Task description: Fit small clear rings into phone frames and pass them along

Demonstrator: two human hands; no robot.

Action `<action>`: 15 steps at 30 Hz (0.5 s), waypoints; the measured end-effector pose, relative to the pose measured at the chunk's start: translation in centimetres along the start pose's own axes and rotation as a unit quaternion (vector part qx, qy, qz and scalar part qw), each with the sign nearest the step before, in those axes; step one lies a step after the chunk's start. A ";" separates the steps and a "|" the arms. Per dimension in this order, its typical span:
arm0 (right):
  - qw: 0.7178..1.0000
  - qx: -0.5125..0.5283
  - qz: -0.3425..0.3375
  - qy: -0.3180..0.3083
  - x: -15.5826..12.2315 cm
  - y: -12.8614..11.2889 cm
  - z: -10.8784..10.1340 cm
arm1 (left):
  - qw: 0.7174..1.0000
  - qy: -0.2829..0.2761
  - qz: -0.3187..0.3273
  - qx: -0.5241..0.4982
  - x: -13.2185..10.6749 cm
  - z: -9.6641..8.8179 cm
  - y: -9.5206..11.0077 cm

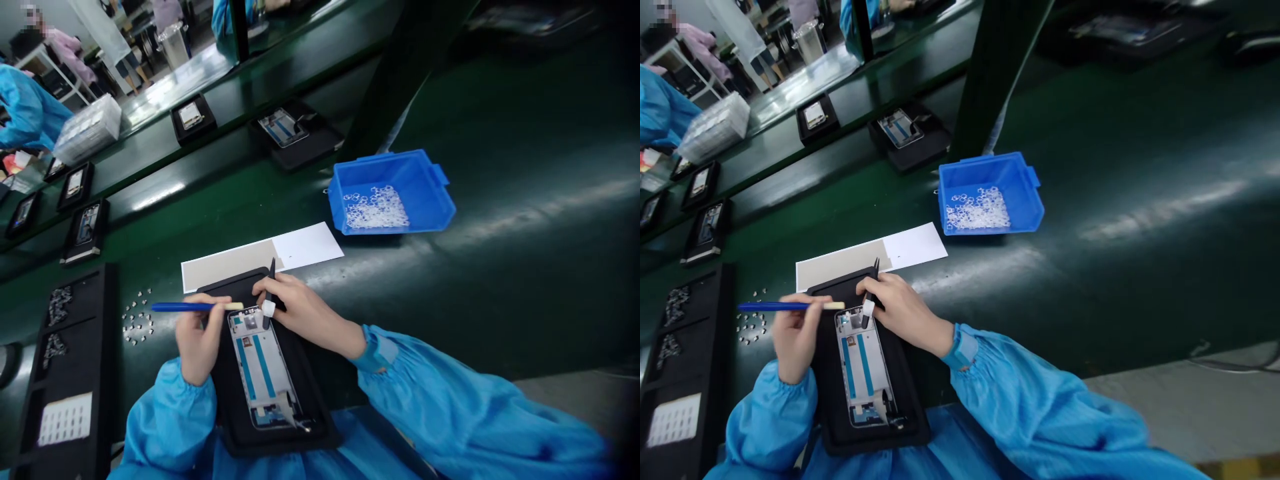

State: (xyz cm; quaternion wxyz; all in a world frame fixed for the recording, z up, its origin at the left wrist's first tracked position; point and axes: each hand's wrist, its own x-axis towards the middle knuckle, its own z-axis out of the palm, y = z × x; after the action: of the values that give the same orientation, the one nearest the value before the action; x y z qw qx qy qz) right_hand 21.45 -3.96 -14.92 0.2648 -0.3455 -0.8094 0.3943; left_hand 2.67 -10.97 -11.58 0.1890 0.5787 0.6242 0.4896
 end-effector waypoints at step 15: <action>0.949 0.220 0.088 0.209 -1.5 0.8 0.1 | 0.852 -0.197 0.276 0.398 -2.0 -0.3 -1.8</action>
State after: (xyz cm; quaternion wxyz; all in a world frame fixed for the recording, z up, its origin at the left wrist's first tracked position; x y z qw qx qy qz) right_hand 22.57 -4.82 -15.87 0.4617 -0.4231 -0.5951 0.5037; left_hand 1.98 -12.59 -13.64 -0.0816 0.8375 0.5296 0.1067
